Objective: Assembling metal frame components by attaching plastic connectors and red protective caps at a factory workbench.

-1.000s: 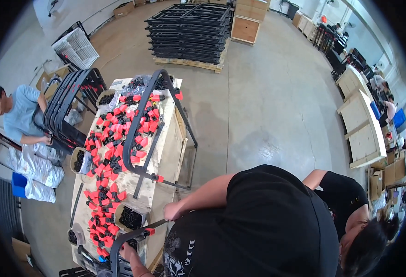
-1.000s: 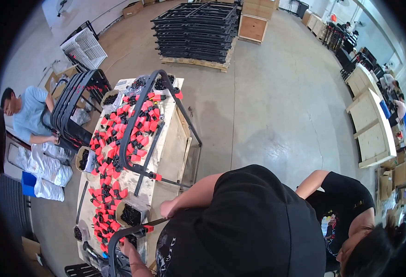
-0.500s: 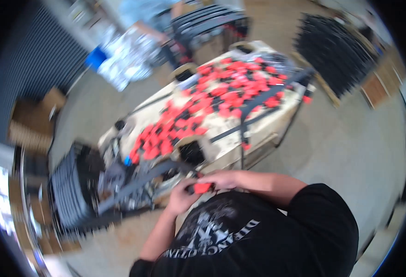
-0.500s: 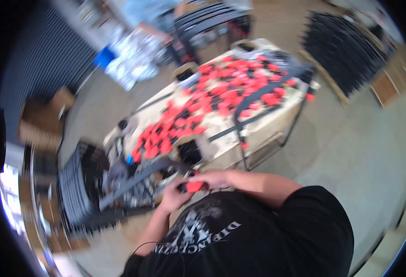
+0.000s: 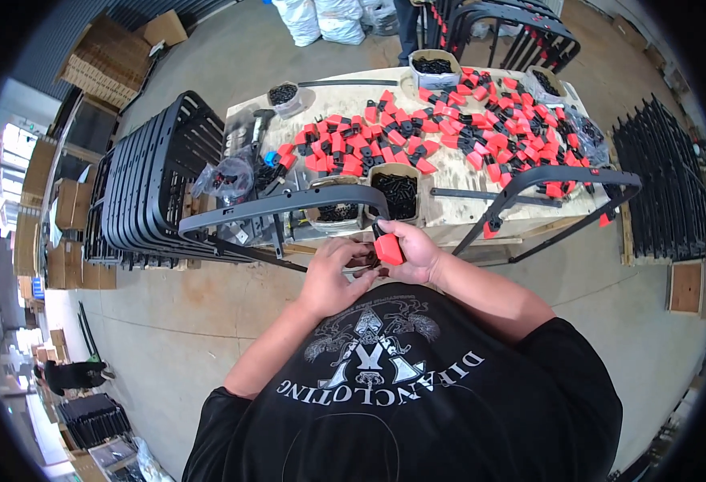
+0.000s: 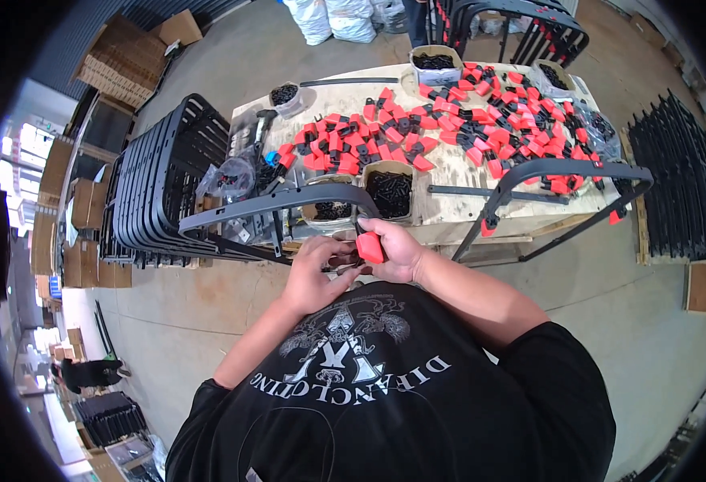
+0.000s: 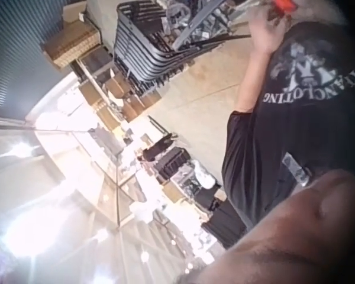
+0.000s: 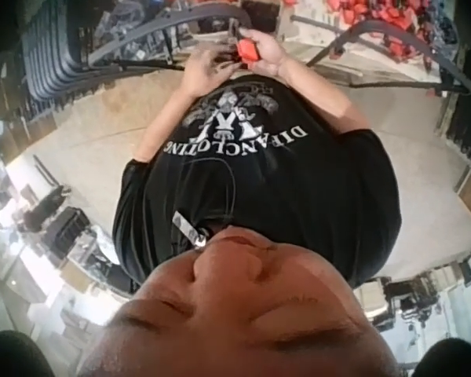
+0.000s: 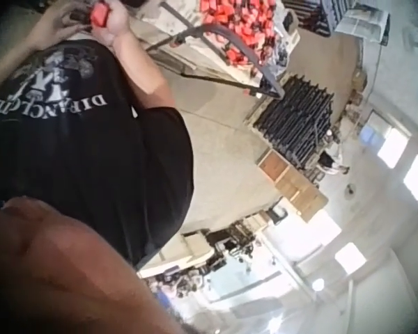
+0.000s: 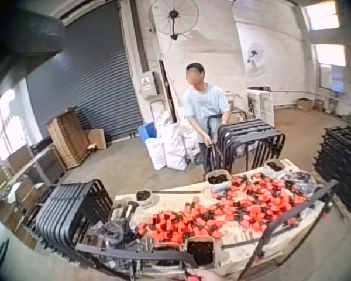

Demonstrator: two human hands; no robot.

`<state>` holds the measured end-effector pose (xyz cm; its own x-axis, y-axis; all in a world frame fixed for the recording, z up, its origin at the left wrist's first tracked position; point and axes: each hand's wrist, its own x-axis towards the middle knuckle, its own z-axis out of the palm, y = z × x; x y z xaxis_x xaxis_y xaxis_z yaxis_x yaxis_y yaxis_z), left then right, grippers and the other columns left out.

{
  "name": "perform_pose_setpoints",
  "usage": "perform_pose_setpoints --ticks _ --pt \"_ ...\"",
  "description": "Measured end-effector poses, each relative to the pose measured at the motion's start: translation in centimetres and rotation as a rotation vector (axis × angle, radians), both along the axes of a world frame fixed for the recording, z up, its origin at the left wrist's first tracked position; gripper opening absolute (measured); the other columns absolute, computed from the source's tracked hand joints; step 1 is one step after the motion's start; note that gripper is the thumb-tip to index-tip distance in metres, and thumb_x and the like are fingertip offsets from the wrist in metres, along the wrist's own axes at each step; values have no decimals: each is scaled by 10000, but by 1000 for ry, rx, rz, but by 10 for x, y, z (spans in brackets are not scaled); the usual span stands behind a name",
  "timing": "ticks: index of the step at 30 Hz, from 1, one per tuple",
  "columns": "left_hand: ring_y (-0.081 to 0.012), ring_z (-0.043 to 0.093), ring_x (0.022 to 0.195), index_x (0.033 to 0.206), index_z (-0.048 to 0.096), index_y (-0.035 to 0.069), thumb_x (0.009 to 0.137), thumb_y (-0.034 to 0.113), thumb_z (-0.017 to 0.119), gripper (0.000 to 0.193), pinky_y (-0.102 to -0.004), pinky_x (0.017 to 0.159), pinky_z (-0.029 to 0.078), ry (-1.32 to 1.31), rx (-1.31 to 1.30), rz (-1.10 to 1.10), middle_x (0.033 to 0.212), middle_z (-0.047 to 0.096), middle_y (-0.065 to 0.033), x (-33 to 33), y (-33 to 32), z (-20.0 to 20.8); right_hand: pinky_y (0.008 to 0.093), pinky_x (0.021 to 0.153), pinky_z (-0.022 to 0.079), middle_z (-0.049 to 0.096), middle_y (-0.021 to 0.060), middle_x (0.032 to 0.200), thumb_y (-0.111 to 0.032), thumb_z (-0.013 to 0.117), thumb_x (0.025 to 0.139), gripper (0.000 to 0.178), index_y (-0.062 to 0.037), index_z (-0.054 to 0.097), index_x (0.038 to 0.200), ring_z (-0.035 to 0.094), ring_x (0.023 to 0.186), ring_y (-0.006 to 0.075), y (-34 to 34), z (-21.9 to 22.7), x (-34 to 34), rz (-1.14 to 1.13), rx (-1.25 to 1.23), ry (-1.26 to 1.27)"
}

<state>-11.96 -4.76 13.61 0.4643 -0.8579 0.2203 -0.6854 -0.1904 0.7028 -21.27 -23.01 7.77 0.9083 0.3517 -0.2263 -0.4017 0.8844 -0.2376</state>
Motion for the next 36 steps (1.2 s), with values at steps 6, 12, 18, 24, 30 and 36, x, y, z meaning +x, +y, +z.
perform_pose_setpoints --ticks 6,12,18,24,30,36 --pt "-354 627 974 994 686 34 723 229 821 361 -450 899 506 -135 194 1 1019 685 -137 6 1 -4 475 1060 442 629 134 1300 -427 411 1052 501 -35 563 1324 599 1202 299 9 1 9 -18 18 10" --pt "-357 637 912 992 683 45 756 138 737 259 -452 825 533 -256 198 13 973 684 -135 3 4 -10 466 1051 448 631 116 1263 -404 431 1049 458 -38 574 1284 602 1160 276 16 -2 12 -21 6 65" --pt "-356 631 939 1003 662 56 806 137 696 216 -456 838 533 -195 107 -34 972 669 -131 5 4 -19 465 967 482 664 120 1168 -437 431 1045 449 -51 608 1192 636 1051 273 12 -20 8 -70 -61 139" --pt "-370 627 976 996 643 25 837 118 680 188 -459 863 516 -59 106 85 992 655 -164 5 22 -33 411 751 493 661 116 1019 -353 488 1025 332 -47 605 1077 636 840 252 8 -36 -1 -33 -419 204" --pt "-330 646 857 1056 637 -16 868 110 680 230 -406 780 527 205 132 186 937 651 -184 0 32 -50 361 777 516 640 74 1044 -198 578 1000 274 -35 575 1221 623 900 185 23 -14 -1 76 -623 114" --pt "-186 617 789 1195 597 -26 896 63 671 321 -330 725 518 452 66 228 886 637 -97 -3 46 -51 263 659 490 639 18 981 -329 661 991 317 -64 625 1160 589 821 102 29 -10 6 156 -732 37"
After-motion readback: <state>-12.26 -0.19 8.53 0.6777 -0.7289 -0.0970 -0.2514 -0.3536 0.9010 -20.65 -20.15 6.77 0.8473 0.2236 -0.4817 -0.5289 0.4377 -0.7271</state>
